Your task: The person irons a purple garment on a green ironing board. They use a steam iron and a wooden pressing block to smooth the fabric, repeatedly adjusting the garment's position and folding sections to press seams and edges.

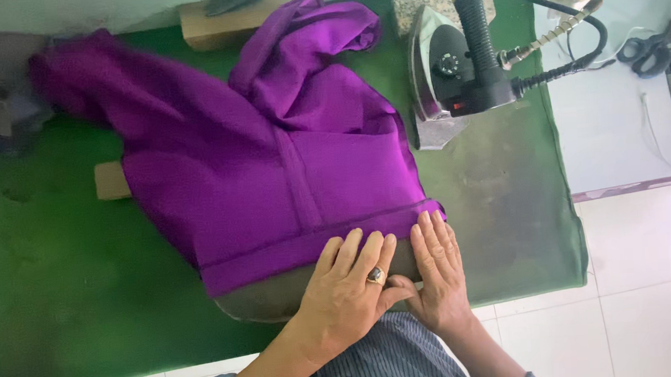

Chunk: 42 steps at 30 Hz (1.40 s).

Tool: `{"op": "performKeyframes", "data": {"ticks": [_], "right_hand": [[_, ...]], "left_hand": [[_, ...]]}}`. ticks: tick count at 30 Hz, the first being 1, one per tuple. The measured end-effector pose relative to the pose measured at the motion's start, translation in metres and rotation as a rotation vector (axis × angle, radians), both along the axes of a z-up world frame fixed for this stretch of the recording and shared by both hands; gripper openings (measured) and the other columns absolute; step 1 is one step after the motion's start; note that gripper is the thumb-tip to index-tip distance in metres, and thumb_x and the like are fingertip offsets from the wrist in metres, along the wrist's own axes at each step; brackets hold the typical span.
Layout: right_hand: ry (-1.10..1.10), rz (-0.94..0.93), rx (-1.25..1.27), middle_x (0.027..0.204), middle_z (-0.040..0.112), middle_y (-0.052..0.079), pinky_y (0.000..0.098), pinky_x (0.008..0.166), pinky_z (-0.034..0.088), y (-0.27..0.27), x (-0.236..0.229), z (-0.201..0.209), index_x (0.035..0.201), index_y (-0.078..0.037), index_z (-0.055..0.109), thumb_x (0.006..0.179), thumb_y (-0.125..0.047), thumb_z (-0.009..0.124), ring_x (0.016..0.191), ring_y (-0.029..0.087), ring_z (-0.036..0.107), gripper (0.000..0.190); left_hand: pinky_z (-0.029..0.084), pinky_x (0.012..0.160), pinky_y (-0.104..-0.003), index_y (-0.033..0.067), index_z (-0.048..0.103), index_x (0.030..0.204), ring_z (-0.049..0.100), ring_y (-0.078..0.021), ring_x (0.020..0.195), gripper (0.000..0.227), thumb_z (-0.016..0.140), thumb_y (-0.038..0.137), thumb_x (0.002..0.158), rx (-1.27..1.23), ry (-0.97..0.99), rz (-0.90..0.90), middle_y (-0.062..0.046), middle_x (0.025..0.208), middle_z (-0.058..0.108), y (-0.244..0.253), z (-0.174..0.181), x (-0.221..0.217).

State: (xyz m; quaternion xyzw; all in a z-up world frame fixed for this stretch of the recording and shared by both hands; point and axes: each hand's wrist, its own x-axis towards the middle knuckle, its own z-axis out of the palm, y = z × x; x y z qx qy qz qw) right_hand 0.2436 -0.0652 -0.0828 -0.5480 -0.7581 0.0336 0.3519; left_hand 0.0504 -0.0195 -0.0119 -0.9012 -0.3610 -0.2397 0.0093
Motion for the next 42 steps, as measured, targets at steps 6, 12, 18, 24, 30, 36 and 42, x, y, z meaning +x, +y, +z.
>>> {"op": "performKeyframes", "data": {"ticks": [6, 12, 18, 24, 30, 36, 42], "right_hand": [[0.081, -0.031, -0.018, 0.165, 0.036, 0.02, 0.0575, 0.13, 0.028, 0.0, -0.002, 0.008, 0.156, -0.004, 0.038, 0.103, -0.046, 0.055, 0.157, 0.043, 0.032, 0.069], [0.117, -0.001, -0.011, 0.162, 0.038, 0.023, 0.0585, 0.129, 0.03, 0.002, -0.003, 0.01, 0.154, -0.002, 0.04, 0.102, -0.038, 0.059, 0.155, 0.045, 0.036, 0.066], [0.171, 0.017, -0.007, 0.161, 0.04, 0.025, 0.0581, 0.128, 0.033, 0.004, -0.001, 0.01, 0.152, -0.001, 0.042, 0.101, -0.039, 0.059, 0.152, 0.044, 0.041, 0.066], [0.069, -0.102, 0.02, 0.16, 0.044, 0.019, 0.0623, 0.128, 0.027, -0.001, -0.003, 0.003, 0.154, -0.004, 0.041, 0.098, -0.056, 0.056, 0.154, 0.045, 0.038, 0.078], [0.097, -0.125, 0.018, 0.158, 0.047, 0.019, 0.0629, 0.13, 0.023, 0.01, 0.013, 0.009, 0.152, -0.004, 0.044, 0.099, -0.063, 0.044, 0.156, 0.043, 0.034, 0.079], [-0.095, -0.265, 0.212, 0.151, 0.052, 0.031, 0.0589, 0.12, 0.04, 0.144, 0.128, 0.05, 0.152, 0.008, 0.048, 0.111, -0.008, 0.064, 0.141, 0.049, 0.05, 0.046], [-0.037, -0.316, -0.511, 0.118, 0.07, 0.024, 0.0497, 0.09, 0.05, 0.309, 0.162, 0.088, 0.146, 0.013, 0.056, 0.1, -0.056, 0.076, 0.11, 0.036, 0.066, 0.085]], "left_hand": [[0.046, 0.105, -0.049, 0.0048, 0.059, 0.144, 0.053, -0.0329, 0.132, 0.07, 0.048, 0.06, 0.104, -0.001, 0.1, -0.001, -0.008, 0.143, 0.055, -0.002, -0.003, -0.003], [0.05, 0.104, -0.051, -0.0093, 0.062, 0.132, 0.056, -0.041, 0.133, 0.066, 0.052, 0.05, 0.106, -0.083, -0.097, -0.118, -0.024, 0.139, 0.059, 0.008, 0.011, -0.001], [0.054, 0.1, -0.048, -0.0021, 0.067, 0.128, 0.061, -0.0377, 0.126, 0.059, 0.057, 0.051, 0.104, -0.022, -0.061, -0.1, -0.021, 0.132, 0.063, 0.014, 0.015, 0.001], [0.05, 0.103, -0.047, 0.0037, 0.067, 0.132, 0.059, -0.0355, 0.127, 0.057, 0.06, 0.052, 0.102, 0.003, -0.028, -0.107, -0.018, 0.133, 0.062, 0.017, 0.011, -0.002], [0.051, 0.102, -0.047, 0.0038, 0.067, 0.134, 0.058, -0.0349, 0.129, 0.063, 0.046, 0.056, 0.106, -0.045, -0.056, -0.127, -0.017, 0.141, 0.06, 0.018, 0.013, -0.005], [0.052, 0.101, -0.045, 0.0025, 0.068, 0.134, 0.057, -0.0352, 0.13, 0.067, 0.05, 0.06, 0.104, -0.005, -0.016, -0.146, -0.019, 0.139, 0.061, 0.019, 0.014, -0.006], [0.056, 0.097, -0.047, -0.0058, 0.066, 0.125, 0.065, -0.0394, 0.12, 0.051, 0.065, 0.042, 0.108, -0.032, -0.185, -0.226, -0.024, 0.128, 0.066, 0.002, 0.028, -0.03]]}}
